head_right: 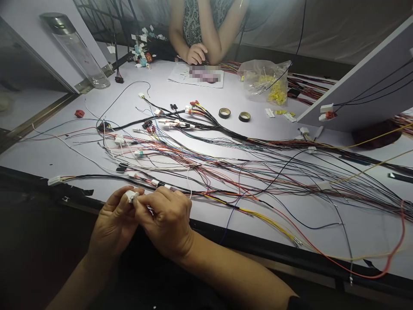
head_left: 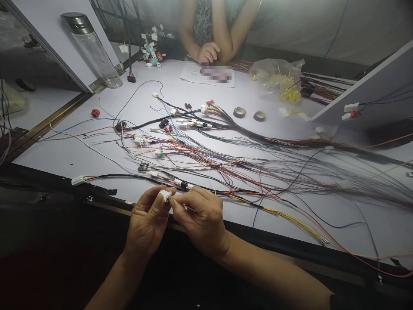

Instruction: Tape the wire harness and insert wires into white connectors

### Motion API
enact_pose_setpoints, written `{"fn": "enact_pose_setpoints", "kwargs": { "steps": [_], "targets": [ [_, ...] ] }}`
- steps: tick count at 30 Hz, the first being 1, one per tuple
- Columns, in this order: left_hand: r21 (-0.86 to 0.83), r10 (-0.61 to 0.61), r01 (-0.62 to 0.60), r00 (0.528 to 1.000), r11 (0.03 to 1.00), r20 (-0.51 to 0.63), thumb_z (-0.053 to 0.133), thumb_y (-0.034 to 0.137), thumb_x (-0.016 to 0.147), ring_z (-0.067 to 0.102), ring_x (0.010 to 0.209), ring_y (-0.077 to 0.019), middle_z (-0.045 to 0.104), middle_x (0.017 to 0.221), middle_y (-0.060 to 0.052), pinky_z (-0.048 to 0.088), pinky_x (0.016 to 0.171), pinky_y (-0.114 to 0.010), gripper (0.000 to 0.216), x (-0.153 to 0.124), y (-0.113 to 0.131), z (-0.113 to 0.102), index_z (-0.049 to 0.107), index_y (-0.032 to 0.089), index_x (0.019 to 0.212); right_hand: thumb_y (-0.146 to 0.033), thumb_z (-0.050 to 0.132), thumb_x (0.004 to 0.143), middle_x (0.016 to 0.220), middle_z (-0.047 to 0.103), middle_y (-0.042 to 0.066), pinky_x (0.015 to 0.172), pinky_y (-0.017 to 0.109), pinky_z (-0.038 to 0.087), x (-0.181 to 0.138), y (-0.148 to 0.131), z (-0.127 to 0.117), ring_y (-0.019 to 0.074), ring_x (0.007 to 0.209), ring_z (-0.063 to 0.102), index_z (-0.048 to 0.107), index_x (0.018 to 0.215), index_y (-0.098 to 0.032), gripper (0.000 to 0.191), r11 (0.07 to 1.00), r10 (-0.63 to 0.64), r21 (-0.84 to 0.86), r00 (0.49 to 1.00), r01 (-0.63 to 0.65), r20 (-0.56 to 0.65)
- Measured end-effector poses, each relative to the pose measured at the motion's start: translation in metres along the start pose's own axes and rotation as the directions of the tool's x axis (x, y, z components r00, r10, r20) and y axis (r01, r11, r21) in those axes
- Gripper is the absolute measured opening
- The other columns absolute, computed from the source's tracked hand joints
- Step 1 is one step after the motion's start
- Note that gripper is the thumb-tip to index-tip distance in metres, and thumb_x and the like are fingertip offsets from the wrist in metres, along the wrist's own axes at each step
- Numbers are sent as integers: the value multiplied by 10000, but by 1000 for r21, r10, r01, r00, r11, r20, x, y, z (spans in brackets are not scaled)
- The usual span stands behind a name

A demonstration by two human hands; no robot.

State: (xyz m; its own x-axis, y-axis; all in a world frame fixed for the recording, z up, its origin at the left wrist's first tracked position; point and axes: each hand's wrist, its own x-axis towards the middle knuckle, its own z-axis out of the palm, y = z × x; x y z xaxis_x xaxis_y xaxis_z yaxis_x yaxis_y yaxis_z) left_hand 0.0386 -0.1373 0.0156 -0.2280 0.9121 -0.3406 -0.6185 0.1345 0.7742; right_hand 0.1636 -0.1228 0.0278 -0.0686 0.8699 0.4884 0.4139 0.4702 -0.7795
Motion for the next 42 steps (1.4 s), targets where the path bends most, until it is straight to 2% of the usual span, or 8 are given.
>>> {"fn": "enact_pose_setpoints", "kwargs": {
  "steps": [3,8,15,26,34,42],
  "targets": [
    [6,19,-19,1000,1000,8,834,244,646,686,773,-130,738,845,-38,552,748,-211,210,0,-1,-1,745,208,833,-247,584,905,623,633,-20,576,230,395,1,1,-2,76,563,549,688,754,-185,193,1000,-10,-12,999,11,40],
    [-15,32,-32,999,999,-3,822,238,664,685,802,-136,732,832,-28,546,766,-212,204,3,-1,-3,740,203,847,-316,610,904,756,683,-3,618,233,404,4,3,-10,88,665,605,705,931,-212,144,998,-19,-61,991,28,132],
    [8,85,-84,996,996,-27,838,245,640,680,812,-136,726,836,-25,541,783,-216,220,3,-2,-3,739,198,831,-241,579,919,693,670,-16,619,260,353,3,4,-6,88,661,612,685,816,-201,154,983,-105,-142,990,118,97],
    [-7,49,-50,996,999,-70,861,271,599,678,779,-136,720,810,-20,547,762,-219,251,7,-8,-4,727,199,799,-208,530,942,722,675,4,618,262,373,4,8,4,100,667,606,664,832,-167,178,978,-150,-134,985,160,83],
    [-25,58,-59,996,998,-65,846,251,627,677,795,-128,724,845,-28,536,780,-208,248,12,-12,-10,721,190,832,-261,535,953,759,674,7,656,239,399,2,16,3,100,706,606,678,886,-191,172,988,-80,-120,986,99,147],
    [-22,70,-72,995,997,-72,862,266,598,675,765,-125,727,815,-23,540,774,-214,259,11,-10,-5,724,190,804,-222,504,959,710,639,15,650,239,402,6,11,2,106,684,587,679,847,-170,214,973,-127,-175,980,153,154]
  ]
}}
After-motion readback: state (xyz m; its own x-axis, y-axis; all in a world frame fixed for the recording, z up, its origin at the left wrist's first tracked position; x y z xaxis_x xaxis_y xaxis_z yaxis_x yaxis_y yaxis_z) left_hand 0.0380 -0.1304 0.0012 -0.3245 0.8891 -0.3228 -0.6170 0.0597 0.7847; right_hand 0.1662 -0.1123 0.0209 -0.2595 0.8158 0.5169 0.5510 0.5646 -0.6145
